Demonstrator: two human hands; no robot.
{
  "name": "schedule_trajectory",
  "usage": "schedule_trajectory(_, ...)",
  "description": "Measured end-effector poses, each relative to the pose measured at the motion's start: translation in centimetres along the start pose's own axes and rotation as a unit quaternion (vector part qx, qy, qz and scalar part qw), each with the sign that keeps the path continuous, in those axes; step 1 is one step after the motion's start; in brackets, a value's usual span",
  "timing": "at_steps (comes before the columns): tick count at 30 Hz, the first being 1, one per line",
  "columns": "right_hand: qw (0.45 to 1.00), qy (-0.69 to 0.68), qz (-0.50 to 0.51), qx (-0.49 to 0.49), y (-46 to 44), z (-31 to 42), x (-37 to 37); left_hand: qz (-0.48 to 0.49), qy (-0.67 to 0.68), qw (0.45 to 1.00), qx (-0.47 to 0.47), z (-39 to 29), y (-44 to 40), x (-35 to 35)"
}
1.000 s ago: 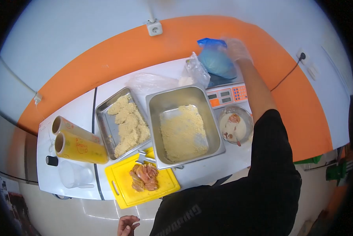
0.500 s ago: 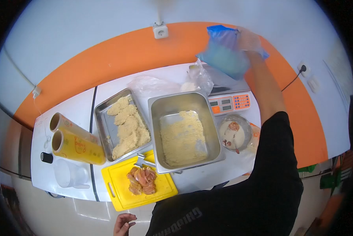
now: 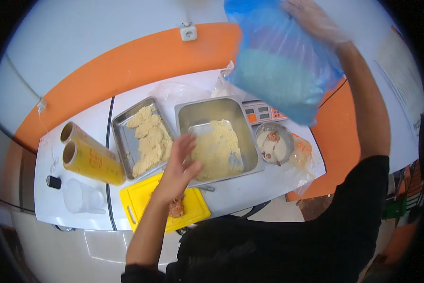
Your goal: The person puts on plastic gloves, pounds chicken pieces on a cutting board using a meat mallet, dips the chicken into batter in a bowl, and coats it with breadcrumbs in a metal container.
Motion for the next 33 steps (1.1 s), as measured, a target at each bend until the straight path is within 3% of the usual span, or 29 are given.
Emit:
schedule_trajectory(2,0.986,-0.129,0.094,0.053,1.7,0.6,0.5,-0.023,0.039,0.999,0.03,0.7,-4.4,2.7)
schedule_trajectory(5,0.958,-0.236,0.126,0.104,6.0,5.1,1.4,0.011,0.112,0.985,0.129,1.2,-8.4,6.5)
schedule_trajectory(7,0.922,-0.31,0.147,0.177,7.6,7.3,2.2,0.086,0.175,0.981,-0.009,2.9,-8.0,7.3)
schedule_trajectory(10,0.879,-0.372,0.174,0.244,8.6,8.7,4.5,0.11,0.319,0.936,-0.103,5.2,-4.9,9.0)
schedule_trajectory(20,0.84,-0.368,0.33,0.223,10.0,8.2,15.0,0.076,0.459,0.798,-0.382,7.1,0.7,12.3)
schedule_trajectory(23,0.839,-0.35,0.364,0.202,10.2,7.6,17.4,0.136,0.55,0.72,-0.401,6.6,1.0,13.0)
schedule_trajectory(26,0.844,-0.326,0.388,0.177,10.1,6.9,19.6,0.103,0.611,0.662,-0.422,4.9,1.3,14.0)
schedule_trajectory(33,0.845,-0.28,0.432,0.143,9.8,6.1,22.7,0.119,0.651,0.617,-0.426,4.8,1.6,14.2)
Point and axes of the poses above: each hand's wrist, its own y-axis away from the middle knuckle, its own x-axis out of the palm, z = x × y, the point moved 1 cm from there along -y, towards the middle knuckle, and after that the axes turned 12 degrees about -z, right-handed, at the moved point
